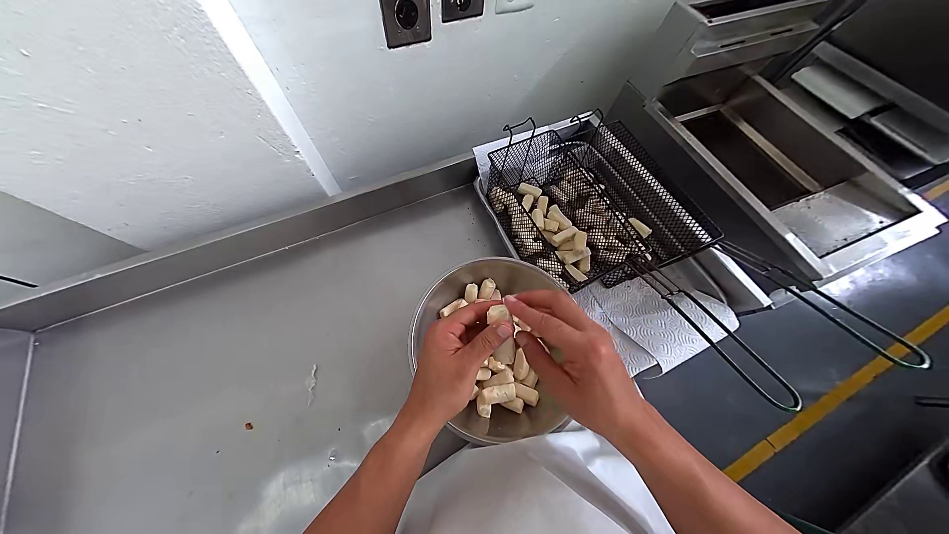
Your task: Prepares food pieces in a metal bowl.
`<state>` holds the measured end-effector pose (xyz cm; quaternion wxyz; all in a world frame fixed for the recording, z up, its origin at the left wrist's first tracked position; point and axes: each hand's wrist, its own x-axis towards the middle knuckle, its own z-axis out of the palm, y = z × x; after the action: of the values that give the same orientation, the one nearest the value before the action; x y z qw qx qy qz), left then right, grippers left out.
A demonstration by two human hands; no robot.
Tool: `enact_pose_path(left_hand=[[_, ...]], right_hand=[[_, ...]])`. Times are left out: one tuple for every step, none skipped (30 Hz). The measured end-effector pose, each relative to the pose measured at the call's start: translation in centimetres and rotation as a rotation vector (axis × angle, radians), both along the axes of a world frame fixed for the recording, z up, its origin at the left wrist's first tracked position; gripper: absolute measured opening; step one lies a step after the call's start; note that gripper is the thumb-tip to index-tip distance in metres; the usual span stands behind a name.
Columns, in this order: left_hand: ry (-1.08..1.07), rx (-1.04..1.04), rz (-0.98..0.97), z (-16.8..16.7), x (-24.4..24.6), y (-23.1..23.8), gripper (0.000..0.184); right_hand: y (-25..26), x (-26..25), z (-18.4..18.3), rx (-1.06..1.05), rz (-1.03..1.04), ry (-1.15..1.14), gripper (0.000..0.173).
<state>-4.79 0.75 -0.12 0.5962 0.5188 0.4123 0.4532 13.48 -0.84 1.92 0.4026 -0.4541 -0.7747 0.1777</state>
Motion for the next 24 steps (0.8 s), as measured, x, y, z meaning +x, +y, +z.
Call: enact_pose_path(left_hand=[[0.006, 0.007, 0.002, 0.0, 0.0, 0.0, 0.024], [0.014, 0.012, 0.005, -0.1, 0.0, 0.1, 0.023], [0.025, 0.019, 0.004, -0.1, 0.0, 0.1, 0.023], [0.036, 0.024, 0.005, -0.3, 0.0, 0.0, 0.022], [0.05, 0.03, 0.005, -0.4, 0.1, -0.1, 0.022], [0.065, 0.027, 0.003, -0.5, 0.2, -0.2, 0.022], [0.076, 0.02, -0.003, -0.6, 0.3, -0.3, 0.022], [0.078, 0.011, -0.014, -0.7, 0.4, -0.4, 0.022], [0.068, 0.0, -0.025, -0.7, 0.4, -0.4, 0.022], [0.056, -0.008, -0.036, -0.6, 0.4, -0.3, 0.022], [0.043, -0.013, -0.043, -0.4, 0.4, -0.3, 0.023], [0.029, -0.014, -0.046, -0.2, 0.3, -0.2, 0.024], [0.018, -0.009, -0.045, 0.0, 0.2, 0.0, 0.025], [0.011, -0.008, -0.041, 0.1, 0.1, 0.1, 0.026], [0.001, -0.016, -0.038, 0.2, 0.1, 0.2, 0.026], [-0.019, -0.038, -0.038, 0.1, 0.2, 0.3, 0.027], [-0.049, -0.07, -0.042, 0.0, 0.3, 0.3, 0.028], [-0.097, -0.107, -0.056, -0.2, 0.4, 0.2, 0.029], [-0.168, -0.148, -0.081, -0.2, 0.5, 0.1, 0.03], [-0.247, -0.19, -0.113, 0.0, 0.5, 0.0, 0.031], [-0.323, -0.236, -0.147, 0.2, 0.6, -0.1, 0.033], [-0.386, -0.276, -0.184, 0.3, 0.6, 0.0, 0.035], [-0.436, -0.314, -0.224, 0.3, 0.7, 0.0, 0.037], [-0.474, -0.354, -0.258, 0.2, 0.7, 0.1, 0.04]], right_hand=[[0.0, 0.0, -0.2, 0.044, 0.012, -0.028, 0.032], [0.0, 0.0, -0.3, 0.083, 0.018, -0.053, 0.031], [0.0, 0.0, -0.5, 0.119, 0.017, -0.081, 0.03], [-0.1, 0.0, -0.7, 0.15, 0.015, -0.114, 0.029], [-0.2, 0.2, -0.9, 0.176, 0.014, -0.142, 0.029], [-0.1, 0.3, -1.1, 0.192, 0.02, -0.158, 0.029], [-0.1, 0.6, -1.3, 0.192, 0.028, -0.153, 0.028], [0.0, 0.8, -1.3, 0.172, 0.042, -0.12, 0.027], [0.0, 1.0, -1.3, 0.128, 0.056, -0.06, 0.025], [-0.1, 1.2, -1.3, 0.062, 0.065, 0.019, 0.025], [-0.2, 1.4, -1.3, -0.011, 0.066, 0.101, 0.026], [-0.3, 1.5, -1.1, -0.072, 0.069, 0.156, 0.031], [-0.3, 1.6, -1.0, -0.094, 0.078, 0.162, 0.037], [-0.3, 1.5, -1.1, -0.06, 0.085, 0.111, 0.039], [-0.3, 1.4, -1.2, -0.001, 0.093, 0.031, 0.039], [-0.2, 1.2, -1.3, 0.059, 0.098, -0.046, 0.039], [-0.1, 1.2, -1.3, 0.096, 0.103, -0.094, 0.04], [0.0, 1.3, -1.1, 0.099, 0.117, -0.109, 0.043], [0.1, 1.5, -1.0, 0.06, 0.141, -0.102, 0.05], [0.1, 1.7, -0.8, -0.008, 0.163, -0.1, 0.065], [0.1, 1.8, -0.7, -0.059, 0.174, -0.113, 0.08], [0.1, 1.8, -0.7, -0.072, 0.174, -0.128, 0.085], [0.2, 1.8, -0.9, -0.045, 0.163, -0.136, 0.08], [0.4, 1.7, -1.0, 0.016, 0.14, -0.147, 0.071]])
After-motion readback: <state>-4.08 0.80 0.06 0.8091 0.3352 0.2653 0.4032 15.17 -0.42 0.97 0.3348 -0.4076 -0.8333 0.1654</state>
